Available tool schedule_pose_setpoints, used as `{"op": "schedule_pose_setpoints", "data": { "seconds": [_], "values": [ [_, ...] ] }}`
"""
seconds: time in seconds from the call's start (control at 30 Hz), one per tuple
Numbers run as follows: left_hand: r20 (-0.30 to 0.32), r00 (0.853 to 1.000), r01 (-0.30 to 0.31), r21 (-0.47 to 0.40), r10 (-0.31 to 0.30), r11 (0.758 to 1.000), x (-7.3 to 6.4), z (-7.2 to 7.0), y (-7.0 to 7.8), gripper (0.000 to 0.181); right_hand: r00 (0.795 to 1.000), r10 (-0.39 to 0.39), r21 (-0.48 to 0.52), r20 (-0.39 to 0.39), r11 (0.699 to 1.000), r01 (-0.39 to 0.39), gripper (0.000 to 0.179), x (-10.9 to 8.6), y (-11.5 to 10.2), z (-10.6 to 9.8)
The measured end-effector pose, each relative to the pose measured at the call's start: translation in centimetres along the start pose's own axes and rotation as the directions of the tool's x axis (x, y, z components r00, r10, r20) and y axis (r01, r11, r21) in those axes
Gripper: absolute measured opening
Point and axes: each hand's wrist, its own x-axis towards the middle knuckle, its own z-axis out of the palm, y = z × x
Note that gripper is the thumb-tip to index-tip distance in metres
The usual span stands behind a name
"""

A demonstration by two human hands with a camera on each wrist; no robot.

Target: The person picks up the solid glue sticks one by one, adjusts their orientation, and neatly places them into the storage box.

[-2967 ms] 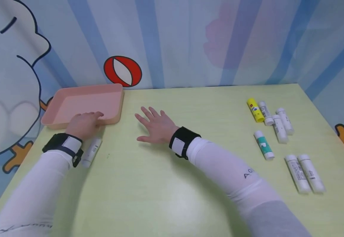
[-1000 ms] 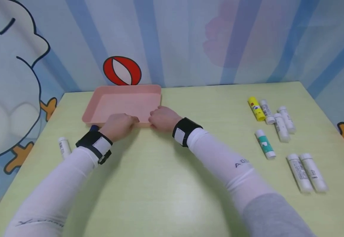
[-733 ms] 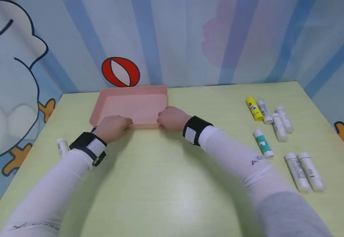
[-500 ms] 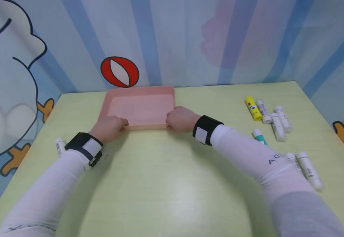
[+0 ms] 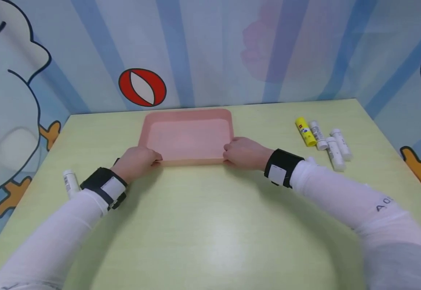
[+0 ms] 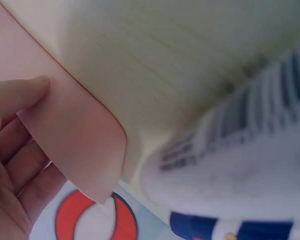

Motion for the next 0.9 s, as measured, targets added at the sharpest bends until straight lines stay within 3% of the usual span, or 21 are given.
{"op": "schedule_pose_setpoints", "data": {
  "seconds": [0.23,0.5,0.67,0.9],
  "values": [
    [-0.044,0.993,-0.11,-0.035,0.109,0.993,0.2,0.0,2.2,0.008,0.997,0.03,0.025,0.065,0.999,-0.032,0.019,-2.8,0.2,-0.1],
    [-0.064,0.974,-0.219,-0.051,0.216,0.974,0.1,0.0,5.2,0.007,0.996,0.051,0.055,0.067,0.997,-0.055,0.018,-6.6,-0.1,-0.4],
    [-0.07,0.959,-0.277,-0.057,0.273,0.959,0.0,0.1,6.6,0.004,0.998,0.054,0.073,0.022,0.996,-0.056,0.016,-8.6,-0.3,0.0],
    [-0.042,0.951,-0.309,-0.101,0.307,0.946,-0.2,0.2,8.3,0.005,0.996,0.071,0.095,-0.047,0.993,-0.067,0.015,-11.1,-1.1,0.6]
  ]
}}
